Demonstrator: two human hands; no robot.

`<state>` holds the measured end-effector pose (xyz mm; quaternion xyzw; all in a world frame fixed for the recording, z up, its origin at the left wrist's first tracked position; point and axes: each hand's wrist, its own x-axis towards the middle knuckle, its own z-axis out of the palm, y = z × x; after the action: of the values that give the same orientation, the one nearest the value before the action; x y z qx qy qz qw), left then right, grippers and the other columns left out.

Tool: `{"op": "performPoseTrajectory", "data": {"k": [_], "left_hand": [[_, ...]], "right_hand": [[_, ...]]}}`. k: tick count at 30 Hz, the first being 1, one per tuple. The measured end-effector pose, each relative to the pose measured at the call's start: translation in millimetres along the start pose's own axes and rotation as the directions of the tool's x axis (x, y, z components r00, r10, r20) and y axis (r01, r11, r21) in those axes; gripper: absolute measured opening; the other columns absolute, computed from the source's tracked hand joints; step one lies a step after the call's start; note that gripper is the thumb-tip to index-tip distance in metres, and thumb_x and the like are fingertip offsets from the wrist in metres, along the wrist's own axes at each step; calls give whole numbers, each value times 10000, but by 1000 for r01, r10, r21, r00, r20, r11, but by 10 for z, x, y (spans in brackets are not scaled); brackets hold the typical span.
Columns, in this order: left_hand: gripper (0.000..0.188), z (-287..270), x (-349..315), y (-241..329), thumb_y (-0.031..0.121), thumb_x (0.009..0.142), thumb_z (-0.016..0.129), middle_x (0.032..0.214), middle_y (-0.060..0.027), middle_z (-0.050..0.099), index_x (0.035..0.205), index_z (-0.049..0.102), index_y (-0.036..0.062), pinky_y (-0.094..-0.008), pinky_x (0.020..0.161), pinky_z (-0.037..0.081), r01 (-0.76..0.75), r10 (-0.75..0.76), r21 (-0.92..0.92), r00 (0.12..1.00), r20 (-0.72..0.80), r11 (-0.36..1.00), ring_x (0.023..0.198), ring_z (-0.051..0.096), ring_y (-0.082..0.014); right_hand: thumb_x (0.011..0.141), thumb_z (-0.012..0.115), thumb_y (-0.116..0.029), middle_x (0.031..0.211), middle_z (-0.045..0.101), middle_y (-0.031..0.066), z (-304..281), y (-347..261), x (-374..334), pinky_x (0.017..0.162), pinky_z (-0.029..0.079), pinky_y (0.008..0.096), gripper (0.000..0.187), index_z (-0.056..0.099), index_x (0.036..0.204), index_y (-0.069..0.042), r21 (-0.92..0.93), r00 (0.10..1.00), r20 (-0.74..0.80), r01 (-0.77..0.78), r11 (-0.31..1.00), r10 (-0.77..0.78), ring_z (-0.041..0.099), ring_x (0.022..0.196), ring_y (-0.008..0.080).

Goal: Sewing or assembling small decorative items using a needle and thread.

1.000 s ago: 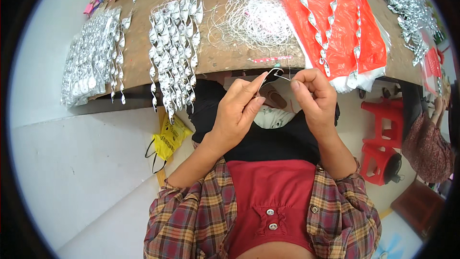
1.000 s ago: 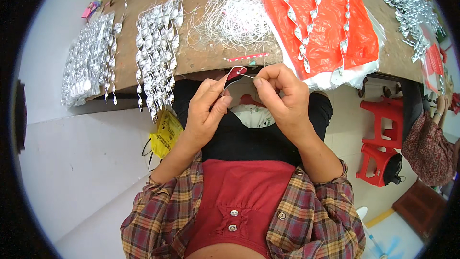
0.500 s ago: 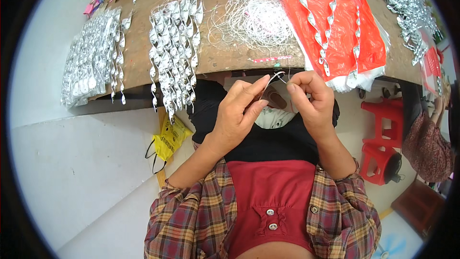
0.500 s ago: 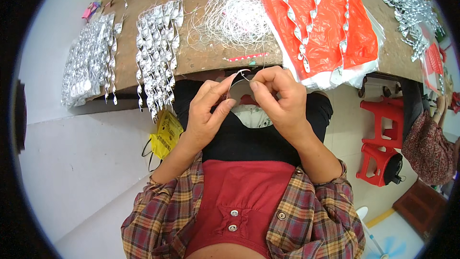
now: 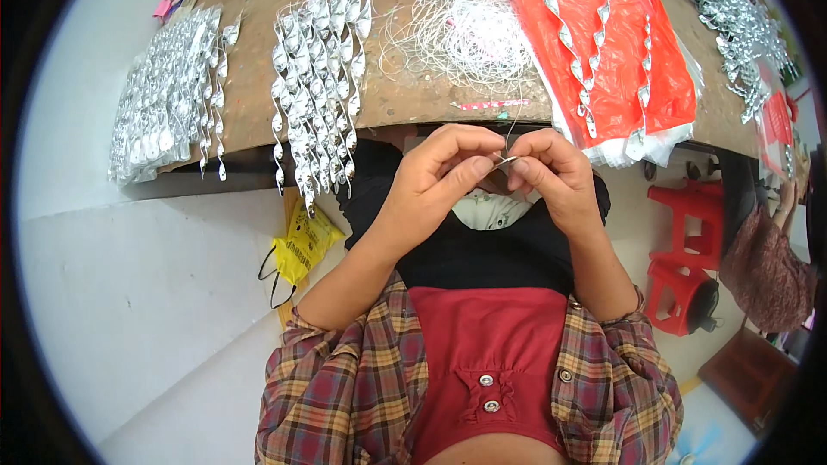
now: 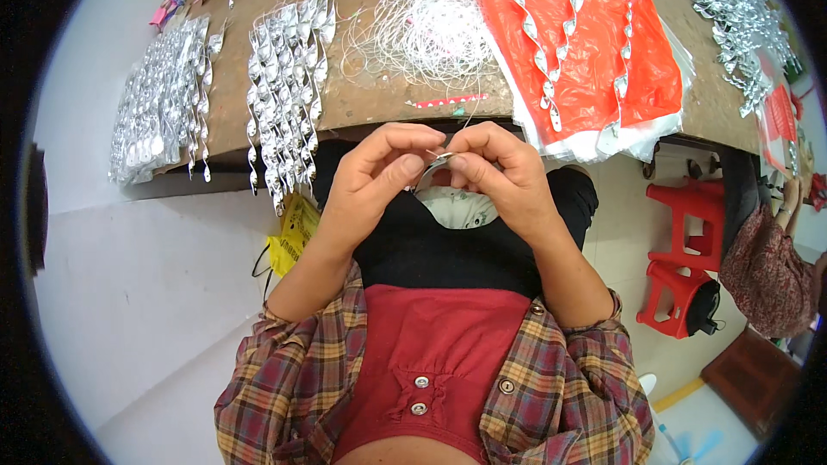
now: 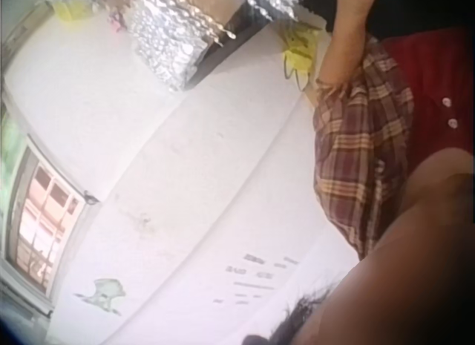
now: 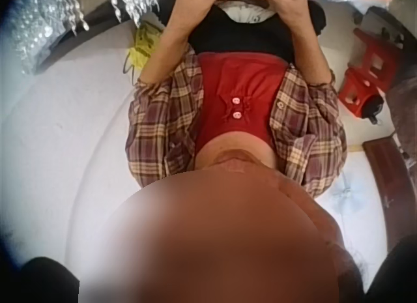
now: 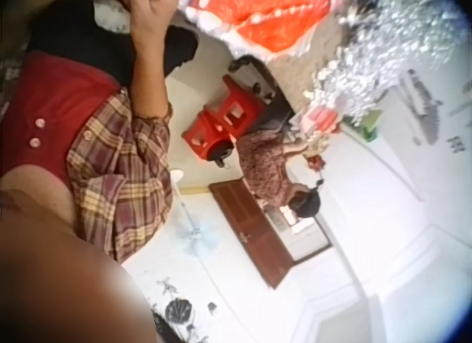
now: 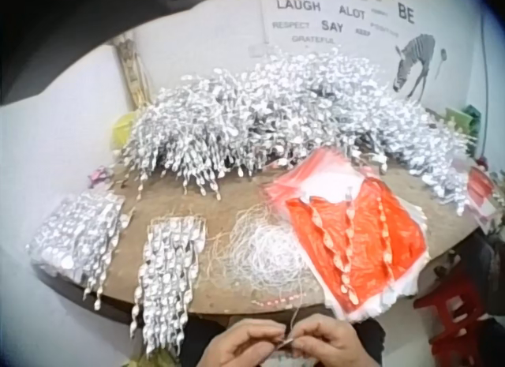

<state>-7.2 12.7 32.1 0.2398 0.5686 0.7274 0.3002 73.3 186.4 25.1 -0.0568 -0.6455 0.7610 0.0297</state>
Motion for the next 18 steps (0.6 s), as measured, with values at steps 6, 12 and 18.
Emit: {"op": "performPoseTrajectory", "data": {"k": [6, 12, 18], "left_hand": [[112, -7, 120, 4, 88, 872, 592, 976, -78, 598, 905, 614, -17, -246, 767, 455, -90, 87, 155, 996, 22, 984, 888, 569, -126], [86, -11, 115, 36, 87, 893, 571, 1060, -65, 558, 875, 597, 6, -210, 714, 426, -133, 136, 263, 991, 7, 956, 839, 524, -85], [99, 98, 207, 46, 95, 897, 567, 1114, -83, 535, 912, 583, -2, -275, 863, 417, -310, 297, 311, 951, 89, 899, 991, 519, -142]], "right_hand": [[895, 558, -75, 764, 594, 15, -24, 19, -17, 559, 426, 180, 93, 552, 973, -24, -24, 1000, 4, 26, 999, -26, 561, 668, 56], [892, 555, -71, 740, 589, 12, -3, -83, -13, 549, 417, 174, 147, 559, 1029, -17, 6, 999, -32, 1, 1000, 0, 541, 624, 52], [896, 556, -98, 676, 565, -2, 63, -53, 33, 501, 391, 169, 144, 574, 1020, -29, -73, 998, 13, 68, 995, -67, 517, 580, 43]]}}
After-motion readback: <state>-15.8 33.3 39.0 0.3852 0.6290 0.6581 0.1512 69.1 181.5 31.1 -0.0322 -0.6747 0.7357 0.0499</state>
